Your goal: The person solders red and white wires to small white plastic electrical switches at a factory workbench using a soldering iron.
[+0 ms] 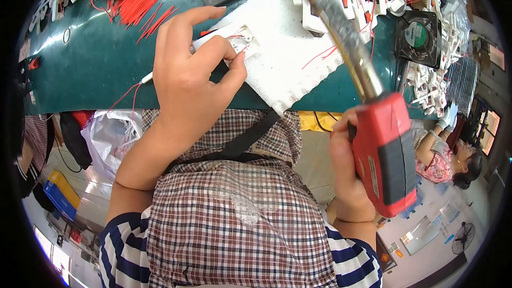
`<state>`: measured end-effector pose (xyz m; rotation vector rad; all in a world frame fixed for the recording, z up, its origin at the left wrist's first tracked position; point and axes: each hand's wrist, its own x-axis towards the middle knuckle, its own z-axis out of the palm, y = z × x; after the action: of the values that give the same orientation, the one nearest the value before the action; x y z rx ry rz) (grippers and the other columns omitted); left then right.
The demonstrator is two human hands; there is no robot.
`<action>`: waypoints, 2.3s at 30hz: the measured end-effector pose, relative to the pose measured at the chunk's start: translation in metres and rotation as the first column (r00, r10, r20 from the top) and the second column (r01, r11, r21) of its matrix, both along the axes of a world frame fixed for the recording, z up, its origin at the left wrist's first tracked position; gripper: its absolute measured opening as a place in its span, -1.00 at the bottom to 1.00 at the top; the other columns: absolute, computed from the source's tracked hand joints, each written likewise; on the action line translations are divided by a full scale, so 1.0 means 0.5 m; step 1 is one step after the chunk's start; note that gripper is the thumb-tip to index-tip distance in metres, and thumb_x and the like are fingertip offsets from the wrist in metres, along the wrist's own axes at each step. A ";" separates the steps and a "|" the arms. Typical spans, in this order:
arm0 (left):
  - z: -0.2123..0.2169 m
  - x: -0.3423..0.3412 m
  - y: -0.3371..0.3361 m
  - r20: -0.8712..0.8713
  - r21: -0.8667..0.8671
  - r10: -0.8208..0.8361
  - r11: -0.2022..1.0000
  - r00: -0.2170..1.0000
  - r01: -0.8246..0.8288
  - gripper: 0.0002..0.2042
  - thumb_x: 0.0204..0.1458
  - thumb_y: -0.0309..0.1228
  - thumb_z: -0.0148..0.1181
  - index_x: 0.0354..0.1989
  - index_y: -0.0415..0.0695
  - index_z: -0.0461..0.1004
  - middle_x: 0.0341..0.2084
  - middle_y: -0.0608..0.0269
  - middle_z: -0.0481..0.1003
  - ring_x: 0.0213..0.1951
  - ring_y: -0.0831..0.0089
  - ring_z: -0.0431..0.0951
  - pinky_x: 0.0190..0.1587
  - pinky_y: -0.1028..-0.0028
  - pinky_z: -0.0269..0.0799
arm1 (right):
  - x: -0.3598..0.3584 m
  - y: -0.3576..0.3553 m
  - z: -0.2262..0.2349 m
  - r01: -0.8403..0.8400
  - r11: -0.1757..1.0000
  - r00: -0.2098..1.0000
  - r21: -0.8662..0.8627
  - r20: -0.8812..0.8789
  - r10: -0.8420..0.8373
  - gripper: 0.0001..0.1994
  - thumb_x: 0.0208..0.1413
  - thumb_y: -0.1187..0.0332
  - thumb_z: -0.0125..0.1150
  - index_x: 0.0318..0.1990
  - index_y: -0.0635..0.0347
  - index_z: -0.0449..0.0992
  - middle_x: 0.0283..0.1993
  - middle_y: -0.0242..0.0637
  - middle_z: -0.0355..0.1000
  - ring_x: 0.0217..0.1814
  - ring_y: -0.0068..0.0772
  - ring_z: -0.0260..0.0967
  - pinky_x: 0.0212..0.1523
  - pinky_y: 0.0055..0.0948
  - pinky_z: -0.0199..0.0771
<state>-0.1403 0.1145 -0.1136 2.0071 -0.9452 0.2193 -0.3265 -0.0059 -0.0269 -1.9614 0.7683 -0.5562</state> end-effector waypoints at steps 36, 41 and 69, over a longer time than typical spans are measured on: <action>-0.015 -0.011 0.010 -0.052 -0.027 -0.057 0.998 0.997 0.056 -0.86 -0.23 -0.50 0.42 -0.53 -0.09 0.54 -0.03 0.17 0.51 -0.06 0.13 0.47 -0.11 0.28 0.43 | -0.018 -0.074 0.053 -0.531 0.825 0.788 -0.192 -0.469 0.398 -0.75 -0.13 0.47 0.36 -0.27 0.41 0.54 -0.28 0.00 0.52 -0.30 -0.02 0.51 -0.25 -0.25 0.50; -0.016 -0.011 0.010 -0.040 -0.016 -0.072 0.997 0.997 0.072 -0.86 -0.23 -0.50 0.43 -0.53 -0.10 0.54 -0.02 0.15 0.50 -0.04 0.11 0.47 -0.09 0.27 0.43 | -0.016 -0.074 0.059 -0.556 0.797 0.768 -0.235 -0.512 0.385 -0.74 -0.13 0.44 0.36 -0.27 0.39 0.54 -0.26 -0.01 0.54 -0.30 -0.01 0.52 -0.24 -0.28 0.50; -0.026 0.000 0.001 -0.032 0.010 -0.156 0.988 0.987 0.156 -0.66 -0.27 -0.47 0.50 -0.28 -0.09 0.50 -0.07 0.15 0.51 -0.12 0.13 0.49 -0.17 0.28 0.46 | 0.031 -0.180 0.080 0.350 0.667 0.923 -0.658 0.363 -0.126 -0.83 0.17 0.56 0.27 -0.11 0.43 0.51 -0.50 -0.40 0.35 -0.63 -0.65 0.13 -0.53 -0.67 0.17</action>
<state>-0.1405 0.1150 -0.1267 1.9314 -1.0808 0.0956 -0.3111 -0.0959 0.0129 -2.4016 0.6781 -1.4616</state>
